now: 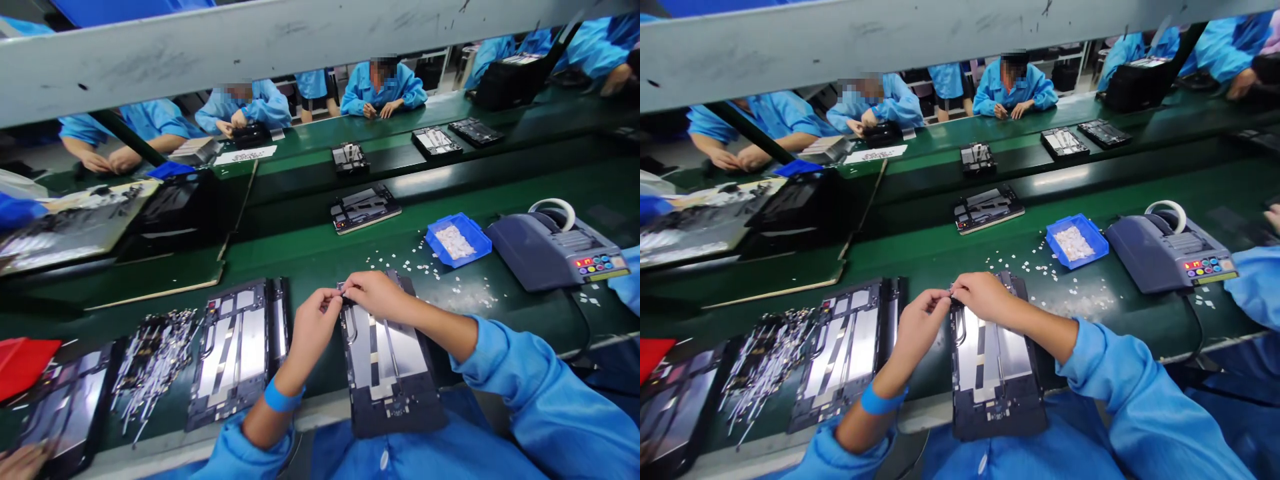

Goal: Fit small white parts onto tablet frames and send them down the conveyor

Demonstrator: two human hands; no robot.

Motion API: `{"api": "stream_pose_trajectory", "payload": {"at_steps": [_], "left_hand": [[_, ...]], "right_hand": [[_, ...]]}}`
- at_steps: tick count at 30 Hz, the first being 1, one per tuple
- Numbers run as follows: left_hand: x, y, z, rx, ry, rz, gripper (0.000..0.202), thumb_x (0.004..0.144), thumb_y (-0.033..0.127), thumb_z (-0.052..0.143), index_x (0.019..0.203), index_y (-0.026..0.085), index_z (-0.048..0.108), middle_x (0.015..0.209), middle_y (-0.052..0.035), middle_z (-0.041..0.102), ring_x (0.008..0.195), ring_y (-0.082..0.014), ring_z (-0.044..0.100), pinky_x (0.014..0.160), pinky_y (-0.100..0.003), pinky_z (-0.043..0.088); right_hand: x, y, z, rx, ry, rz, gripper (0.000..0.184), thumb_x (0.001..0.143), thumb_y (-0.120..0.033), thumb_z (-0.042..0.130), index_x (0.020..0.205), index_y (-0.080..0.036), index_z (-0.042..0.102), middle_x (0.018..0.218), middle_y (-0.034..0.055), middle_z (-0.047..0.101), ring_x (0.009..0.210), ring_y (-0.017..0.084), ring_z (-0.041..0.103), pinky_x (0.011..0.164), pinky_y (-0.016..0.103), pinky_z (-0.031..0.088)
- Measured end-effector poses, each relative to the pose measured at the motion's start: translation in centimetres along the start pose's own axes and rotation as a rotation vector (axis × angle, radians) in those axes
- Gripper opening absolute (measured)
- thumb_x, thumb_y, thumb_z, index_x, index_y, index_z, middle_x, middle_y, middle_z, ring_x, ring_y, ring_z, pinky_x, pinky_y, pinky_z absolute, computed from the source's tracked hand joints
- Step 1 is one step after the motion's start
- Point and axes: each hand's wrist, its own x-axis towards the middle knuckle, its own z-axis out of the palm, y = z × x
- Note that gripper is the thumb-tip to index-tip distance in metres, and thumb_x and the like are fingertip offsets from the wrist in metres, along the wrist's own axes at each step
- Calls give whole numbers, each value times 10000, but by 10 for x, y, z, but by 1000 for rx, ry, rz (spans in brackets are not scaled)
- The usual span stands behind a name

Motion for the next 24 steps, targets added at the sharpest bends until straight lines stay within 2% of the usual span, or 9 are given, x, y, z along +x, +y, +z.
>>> {"api": "stream_pose_trajectory", "payload": {"at_steps": [6, 11, 14, 17, 24], "left_hand": [[2, 2, 6, -159, 16, -52, 213, 841, 376, 636, 857, 201, 756, 844, -46, 791, 792, -216, 714, 721, -313, 528], [-1, -1, 7, -168, 30, -56, 208, 837, 383, 643, 838, 199, 740, 798, -29, 761, 738, -193, 676, 683, -293, 497], [-5, -2, 6, -115, 23, -15, 202, 868, 381, 637, 845, 208, 738, 773, -8, 738, 706, -176, 644, 658, -282, 465], [-9, 0, 4, -29, 24, 67, 172, 899, 336, 615, 853, 225, 738, 760, 11, 717, 699, -166, 622, 662, -279, 442], [-6, 0, 6, -26, 46, 116, 147, 893, 288, 599, 853, 227, 727, 815, -9, 712, 733, -180, 624, 681, -292, 463]], "right_hand": [[-5, -7, 10, -285, 126, -1, 124, 977, -172, 621, 899, -174, 717, 940, 59, 756, 895, 188, 671, 782, 276, 431], [-13, -7, 18, -363, 109, -64, 133, 989, -160, 602, 1028, -164, 730, 1034, 89, 758, 975, 196, 684, 854, 283, 463], [-13, -6, 17, -355, 73, -83, 138, 981, -163, 620, 1054, -166, 737, 1046, 85, 765, 992, 199, 690, 862, 283, 468], [-12, -7, 14, -389, 64, -86, 129, 981, -168, 613, 970, -175, 742, 968, 63, 764, 931, 189, 690, 816, 273, 456], [-14, -11, 20, -575, 168, -20, 134, 966, -212, 614, 910, -167, 727, 912, 66, 752, 852, 202, 695, 750, 288, 443]]}}
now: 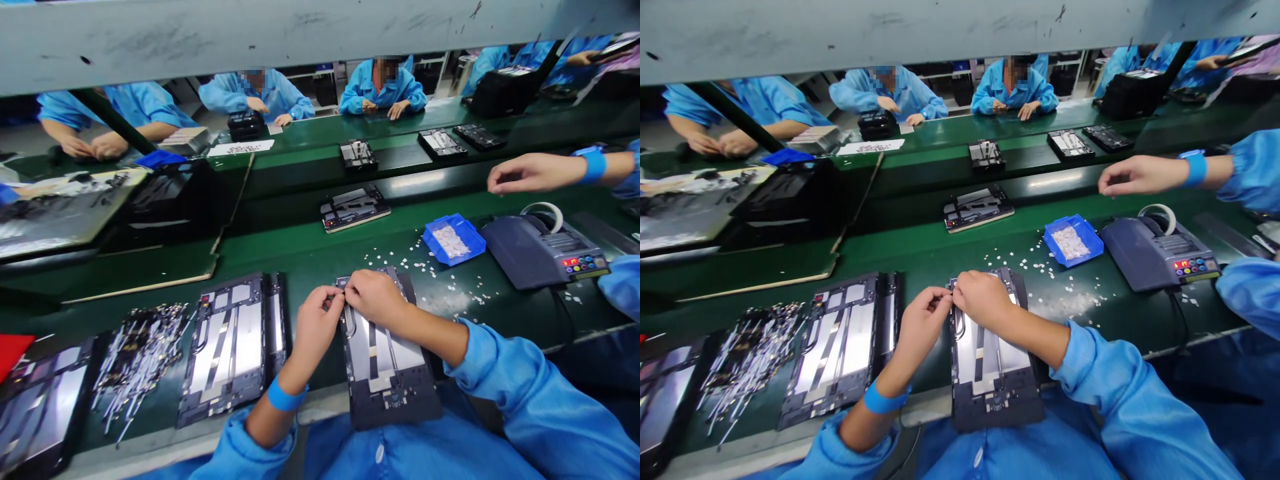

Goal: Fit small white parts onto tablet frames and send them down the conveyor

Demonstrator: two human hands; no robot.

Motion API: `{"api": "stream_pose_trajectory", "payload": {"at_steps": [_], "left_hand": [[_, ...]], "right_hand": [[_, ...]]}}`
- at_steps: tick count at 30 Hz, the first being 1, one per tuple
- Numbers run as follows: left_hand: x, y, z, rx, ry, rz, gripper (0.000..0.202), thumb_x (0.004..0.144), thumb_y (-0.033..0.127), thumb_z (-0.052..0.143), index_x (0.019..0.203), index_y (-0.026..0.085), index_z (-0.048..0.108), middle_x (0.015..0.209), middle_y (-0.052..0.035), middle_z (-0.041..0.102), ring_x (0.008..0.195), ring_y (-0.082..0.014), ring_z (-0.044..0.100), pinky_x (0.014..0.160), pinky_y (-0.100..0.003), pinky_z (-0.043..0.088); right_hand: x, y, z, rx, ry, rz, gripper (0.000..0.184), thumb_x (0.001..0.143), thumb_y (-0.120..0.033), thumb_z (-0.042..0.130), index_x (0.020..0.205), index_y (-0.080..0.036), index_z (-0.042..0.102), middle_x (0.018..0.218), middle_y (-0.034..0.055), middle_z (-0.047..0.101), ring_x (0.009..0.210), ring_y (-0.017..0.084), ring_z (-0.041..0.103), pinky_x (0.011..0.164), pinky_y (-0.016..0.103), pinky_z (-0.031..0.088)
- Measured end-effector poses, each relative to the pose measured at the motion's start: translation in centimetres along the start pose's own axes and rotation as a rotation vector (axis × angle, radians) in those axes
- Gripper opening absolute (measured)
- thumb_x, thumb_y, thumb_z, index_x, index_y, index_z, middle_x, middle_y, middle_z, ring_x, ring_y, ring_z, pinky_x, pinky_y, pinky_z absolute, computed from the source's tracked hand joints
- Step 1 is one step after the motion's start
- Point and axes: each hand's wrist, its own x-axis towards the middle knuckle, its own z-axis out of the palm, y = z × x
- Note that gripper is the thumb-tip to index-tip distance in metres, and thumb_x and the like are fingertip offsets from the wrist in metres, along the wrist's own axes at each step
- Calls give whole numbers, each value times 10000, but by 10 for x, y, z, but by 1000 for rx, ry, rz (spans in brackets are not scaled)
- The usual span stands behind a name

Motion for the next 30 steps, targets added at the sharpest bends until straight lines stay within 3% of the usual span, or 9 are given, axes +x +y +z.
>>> {"api": "stream_pose_trajectory", "payload": {"at_steps": [7, 12, 15, 17, 19, 23, 25, 27, 30], "left_hand": [[1, 3, 5, 16, 56, 96, 132, 889, 253, 593, 860, 225, 719, 878, -33, 711, 822, -202, 646, 738, -314, 500], [0, 5, 3, 3, 14, 121, 143, 899, 267, 590, 869, 230, 725, 929, -50, 732, 892, -216, 664, 759, -312, 507], [1, 5, 1, -7, -17, 59, 149, 890, 303, 607, 866, 231, 734, 902, -41, 735, 819, -205, 650, 715, -304, 486], [3, 2, 1, -65, -18, -50, 161, 875, 339, 619, 859, 220, 726, 844, -31, 727, 746, -192, 628, 679, -298, 471], [5, -2, 1, -172, -25, -159, 172, 852, 362, 632, 836, 207, 703, 783, -18, 706, 717, -182, 615, 663, -287, 463], [11, -12, 4, -349, -58, -275, 137, 806, 331, 636, 778, 198, 649, 695, 15, 638, 660, -152, 570, 628, -264, 431], [13, -14, 6, -377, -58, -288, 120, 787, 316, 635, 757, 200, 628, 667, 25, 616, 637, -144, 552, 613, -258, 416], [14, -13, 9, -375, -42, -276, 117, 782, 312, 639, 752, 201, 619, 671, 24, 622, 640, -143, 556, 620, -257, 419], [14, -10, 11, -346, -21, -250, 135, 798, 330, 647, 771, 199, 629, 706, 11, 654, 660, -148, 579, 640, -262, 438]], "right_hand": [[-9, 1, 4, -66, 89, -20, 176, 990, -223, 573, 907, -161, 715, 881, 74, 735, 832, 211, 681, 734, 298, 426], [-1, 3, 10, 58, 80, -62, 122, 913, -152, 591, 838, -195, 677, 844, 43, 710, 795, 182, 629, 719, 278, 395], [3, 9, 3, 139, 79, -74, 139, 849, -112, 585, 766, -213, 634, 792, 16, 676, 760, 167, 588, 696, 270, 372], [0, 29, -14, 155, 131, -29, 147, 828, -106, 564, 744, -215, 619, 775, 12, 660, 746, 165, 575, 688, 268, 367], [-9, 66, -40, 106, 191, 78, 134, 834, -129, 557, 757, -211, 629, 778, 23, 662, 747, 172, 582, 687, 271, 372], [-29, 158, -94, -276, 142, 543, 142, 877, -236, 587, 795, -174, 685, 769, 108, 685, 718, 237, 606, 652, 323, 356], [-36, 175, -102, -358, 111, 617, 181, 904, -224, 562, 830, -147, 709, 823, 154, 708, 758, 265, 634, 665, 341, 371], [-39, 158, -91, -265, 125, 461, 165, 908, -176, 562, 902, -144, 724, 925, 152, 731, 859, 262, 662, 733, 337, 415], [-32, 92, -51, -13, 98, 107, 148, 927, -154, 584, 931, -183, 730, 965, 86, 743, 948, 221, 666, 849, 309, 448]]}}
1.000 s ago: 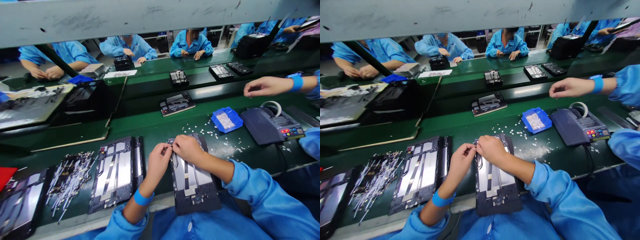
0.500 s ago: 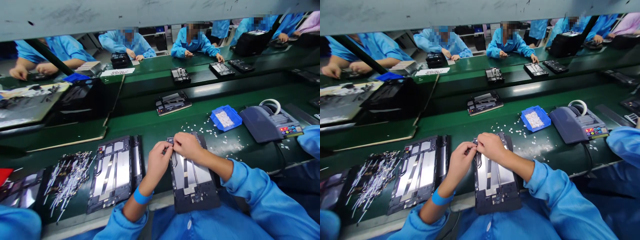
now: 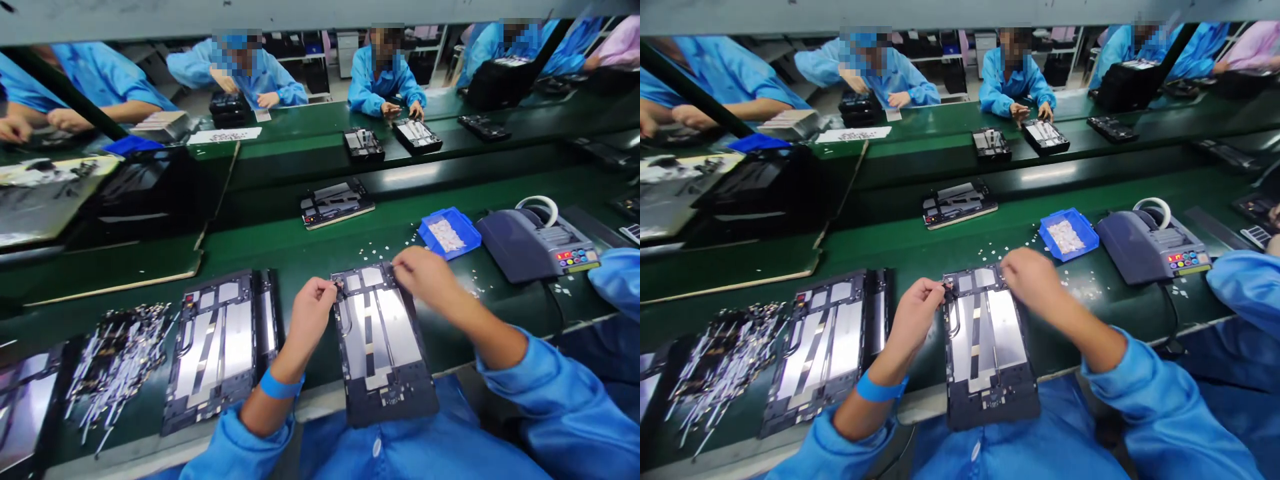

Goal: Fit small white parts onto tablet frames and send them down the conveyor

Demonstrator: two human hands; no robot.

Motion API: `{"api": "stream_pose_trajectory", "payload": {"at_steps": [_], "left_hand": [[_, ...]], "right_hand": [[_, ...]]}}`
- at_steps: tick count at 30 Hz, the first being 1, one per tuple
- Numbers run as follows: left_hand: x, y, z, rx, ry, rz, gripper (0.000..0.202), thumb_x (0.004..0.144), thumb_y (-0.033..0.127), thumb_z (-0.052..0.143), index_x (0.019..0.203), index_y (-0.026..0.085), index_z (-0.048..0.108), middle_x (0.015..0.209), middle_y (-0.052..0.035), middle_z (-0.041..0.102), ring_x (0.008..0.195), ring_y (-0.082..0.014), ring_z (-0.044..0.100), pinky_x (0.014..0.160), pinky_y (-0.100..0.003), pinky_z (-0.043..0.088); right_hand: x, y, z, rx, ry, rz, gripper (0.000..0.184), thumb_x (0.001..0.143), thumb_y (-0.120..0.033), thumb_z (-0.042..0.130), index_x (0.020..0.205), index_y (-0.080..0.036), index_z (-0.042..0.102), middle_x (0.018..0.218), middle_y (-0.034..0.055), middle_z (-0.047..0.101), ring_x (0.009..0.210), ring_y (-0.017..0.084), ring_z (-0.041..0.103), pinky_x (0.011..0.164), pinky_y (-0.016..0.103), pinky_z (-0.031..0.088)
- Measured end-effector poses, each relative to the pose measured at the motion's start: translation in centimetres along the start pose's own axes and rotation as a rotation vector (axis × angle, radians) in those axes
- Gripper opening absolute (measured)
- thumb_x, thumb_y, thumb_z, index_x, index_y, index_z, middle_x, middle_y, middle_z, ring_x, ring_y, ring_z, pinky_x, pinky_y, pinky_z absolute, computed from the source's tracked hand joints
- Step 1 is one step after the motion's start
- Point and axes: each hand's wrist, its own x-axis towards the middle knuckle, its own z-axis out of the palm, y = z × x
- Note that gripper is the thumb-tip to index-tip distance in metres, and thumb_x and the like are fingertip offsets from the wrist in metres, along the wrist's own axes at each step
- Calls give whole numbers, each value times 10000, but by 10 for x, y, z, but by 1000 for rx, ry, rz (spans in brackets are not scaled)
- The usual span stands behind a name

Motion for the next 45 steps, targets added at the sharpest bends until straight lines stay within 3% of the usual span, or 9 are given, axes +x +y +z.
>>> {"api": "stream_pose_trajectory", "payload": {"at_steps": [3, 5, 17, 22, 26, 28, 33, 36, 45], "left_hand": [[-3, 3, 1, 47, 13, 27, 158, 821, 353, 645, 796, 196, 648, 755, -9, 692, 704, -164, 610, 656, -269, 461], [-6, 5, 2, 82, 29, 53, 163, 835, 356, 635, 813, 197, 663, 793, -20, 715, 738, -174, 629, 678, -277, 478], [-19, 14, 3, 239, 55, 132, 162, 846, 321, 614, 805, 214, 729, 824, -24, 767, 775, -199, 680, 719, -300, 501], [-9, 10, 0, 79, 4, 22, 158, 801, 351, 649, 770, 201, 689, 743, -18, 724, 697, -178, 631, 648, -278, 468], [-4, 5, 0, -34, -12, -23, 114, 757, 310, 641, 729, 201, 658, 718, -10, 704, 676, -162, 617, 652, -270, 468], [-2, 4, 2, -44, -16, -24, 116, 758, 311, 648, 732, 200, 661, 738, -16, 715, 687, -163, 625, 656, -270, 472], [-5, 4, 6, 4, 4, 18, 167, 797, 360, 673, 789, 195, 695, 793, -32, 751, 737, -181, 660, 675, -279, 486], [-9, 6, 6, 34, 19, 54, 175, 814, 367, 660, 805, 198, 704, 805, -30, 759, 754, -188, 674, 696, -287, 506], [-17, 15, 7, 148, 51, 99, 164, 834, 326, 622, 803, 208, 732, 809, -23, 774, 756, -194, 690, 702, -289, 517]], "right_hand": [[5, -62, 37, 94, -91, -178, 170, 990, -202, 574, 941, -195, 737, 946, 66, 748, 937, 210, 660, 871, 312, 451], [10, -82, 51, 86, -130, -211, 191, 1011, -221, 564, 953, -181, 741, 951, 77, 752, 929, 214, 661, 876, 321, 451], [24, -94, 61, 87, -105, -134, 150, 868, -106, 574, 795, -192, 672, 835, 63, 712, 816, 206, 611, 769, 303, 410], [32, -50, 27, 172, 2, -116, 156, 781, -81, 559, 701, -211, 589, 758, 25, 645, 773, 186, 568, 719, 288, 378], [25, 14, -25, 85, 206, 120, 131, 791, -134, 549, 694, -217, 576, 718, 27, 620, 738, 194, 562, 695, 298, 378], [17, 23, -33, 51, 194, 164, 122, 811, -153, 560, 717, -215, 608, 723, 33, 643, 737, 203, 578, 709, 307, 402], [-1, -38, 22, 120, -5, -159, 132, 932, -195, 579, 882, -207, 700, 903, 72, 734, 903, 225, 647, 863, 337, 463], [0, -75, 56, 113, -8, -191, 146, 961, -173, 570, 918, -191, 708, 924, 83, 736, 918, 226, 649, 892, 340, 458], [10, -83, 60, 27, -34, -119, 135, 921, -140, 579, 853, -186, 686, 897, 92, 726, 871, 232, 626, 838, 325, 429]]}}
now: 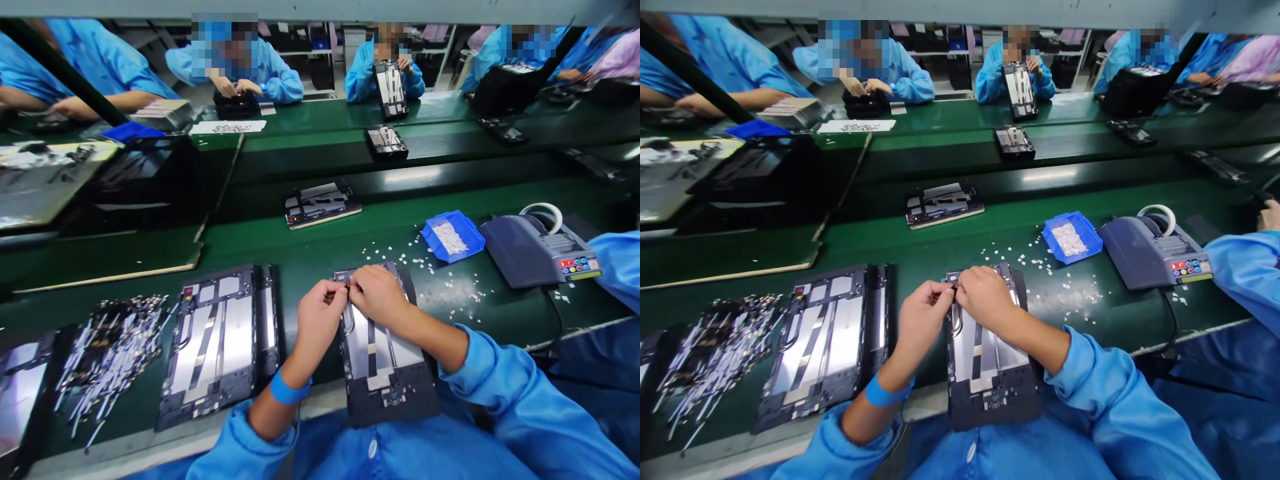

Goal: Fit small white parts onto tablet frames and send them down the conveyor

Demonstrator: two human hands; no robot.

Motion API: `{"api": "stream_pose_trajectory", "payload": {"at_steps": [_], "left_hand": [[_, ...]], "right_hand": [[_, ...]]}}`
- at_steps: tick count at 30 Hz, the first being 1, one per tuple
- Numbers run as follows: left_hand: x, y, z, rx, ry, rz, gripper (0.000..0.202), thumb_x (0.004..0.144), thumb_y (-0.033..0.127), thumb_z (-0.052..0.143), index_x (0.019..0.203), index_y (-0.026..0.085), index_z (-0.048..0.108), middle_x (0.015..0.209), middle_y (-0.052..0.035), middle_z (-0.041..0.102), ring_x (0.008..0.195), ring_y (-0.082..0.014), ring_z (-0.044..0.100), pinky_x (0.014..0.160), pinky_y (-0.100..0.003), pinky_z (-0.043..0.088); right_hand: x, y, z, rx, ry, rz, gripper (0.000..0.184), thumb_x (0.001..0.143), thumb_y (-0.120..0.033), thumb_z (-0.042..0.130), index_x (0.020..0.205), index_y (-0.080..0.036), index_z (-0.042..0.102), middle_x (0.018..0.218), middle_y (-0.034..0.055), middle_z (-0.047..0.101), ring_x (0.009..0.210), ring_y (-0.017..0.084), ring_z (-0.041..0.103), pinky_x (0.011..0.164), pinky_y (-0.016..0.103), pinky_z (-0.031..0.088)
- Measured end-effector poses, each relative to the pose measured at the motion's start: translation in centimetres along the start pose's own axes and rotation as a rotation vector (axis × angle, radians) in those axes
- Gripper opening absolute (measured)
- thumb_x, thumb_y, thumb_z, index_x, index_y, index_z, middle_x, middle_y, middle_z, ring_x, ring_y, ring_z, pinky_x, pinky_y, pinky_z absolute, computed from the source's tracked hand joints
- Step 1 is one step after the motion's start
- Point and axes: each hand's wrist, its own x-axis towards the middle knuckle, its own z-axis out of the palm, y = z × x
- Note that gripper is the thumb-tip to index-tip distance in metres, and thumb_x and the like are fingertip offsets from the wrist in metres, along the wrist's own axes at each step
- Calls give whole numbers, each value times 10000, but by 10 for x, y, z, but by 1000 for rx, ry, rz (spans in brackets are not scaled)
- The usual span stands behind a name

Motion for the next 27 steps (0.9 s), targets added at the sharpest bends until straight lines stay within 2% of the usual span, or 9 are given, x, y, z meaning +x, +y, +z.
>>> {"api": "stream_pose_trajectory", "payload": {"at_steps": [7, 10, 13, 17, 19, 20, 22, 25, 27], "left_hand": [[1, 1, -4, 66, -39, 21, 172, 837, 313, 615, 776, 208, 736, 790, -9, 768, 754, -190, 677, 710, -287, 497], [5, -2, -4, 21, -53, -1, 170, 822, 328, 629, 798, 201, 739, 816, -19, 774, 776, -195, 678, 720, -290, 496], [9, -7, -3, -76, -64, -58, 160, 792, 333, 655, 795, 192, 730, 815, -30, 773, 764, -194, 672, 707, -289, 489], [13, -14, -4, -169, -77, -96, 142, 777, 322, 673, 779, 186, 716, 830, -38, 772, 778, -190, 669, 712, -284, 481], [14, -14, -4, -180, -78, -94, 136, 777, 316, 675, 774, 185, 711, 839, -39, 771, 785, -187, 665, 717, -282, 477], [15, -14, -4, -180, -79, -95, 136, 776, 316, 676, 771, 184, 710, 837, -39, 770, 783, -185, 661, 715, -281, 475], [15, -14, -4, -176, -74, -101, 139, 773, 319, 678, 766, 184, 707, 821, -36, 765, 769, -182, 651, 705, -278, 472], [15, -14, -3, -167, -57, -103, 153, 776, 333, 679, 771, 182, 706, 791, -30, 755, 748, -179, 644, 690, -274, 471], [13, -15, -2, -173, -48, -98, 169, 783, 348, 681, 788, 182, 709, 789, -29, 755, 743, -178, 649, 687, -274, 474]], "right_hand": [[16, -1, 6, 113, -89, -51, 141, 838, -100, 581, 752, -206, 618, 769, 37, 660, 770, 196, 561, 752, 299, 381], [19, 7, -2, 156, -48, -81, 147, 780, -82, 575, 706, -208, 563, 727, 22, 619, 744, 187, 534, 722, 298, 357], [13, 41, -29, 191, 92, -22, 136, 742, -93, 554, 686, -214, 524, 715, 12, 593, 735, 179, 534, 697, 290, 348], [-3, 110, -80, 100, 232, 283, 114, 748, -161, 571, 663, -218, 521, 663, 0, 574, 654, 171, 516, 633, 285, 324], [-11, 128, -93, 1, 230, 403, 128, 755, -177, 589, 645, -217, 538, 633, 4, 580, 620, 172, 505, 619, 292, 316], [-15, 128, -93, -20, 209, 400, 123, 766, -180, 594, 652, -214, 561, 643, 13, 602, 626, 177, 519, 625, 295, 328], [-21, 110, -79, 12, 155, 265, 91, 810, -185, 595, 729, -202, 635, 730, 40, 672, 703, 196, 582, 679, 302, 385], [-22, 58, -42, 90, 109, 3, 114, 892, -186, 582, 863, -197, 692, 859, 63, 722, 848, 213, 636, 801, 315, 440], [-17, 27, -20, 95, 82, -48, 122, 917, -169, 582, 872, -197, 692, 872, 61, 723, 864, 211, 639, 827, 318, 443]]}}
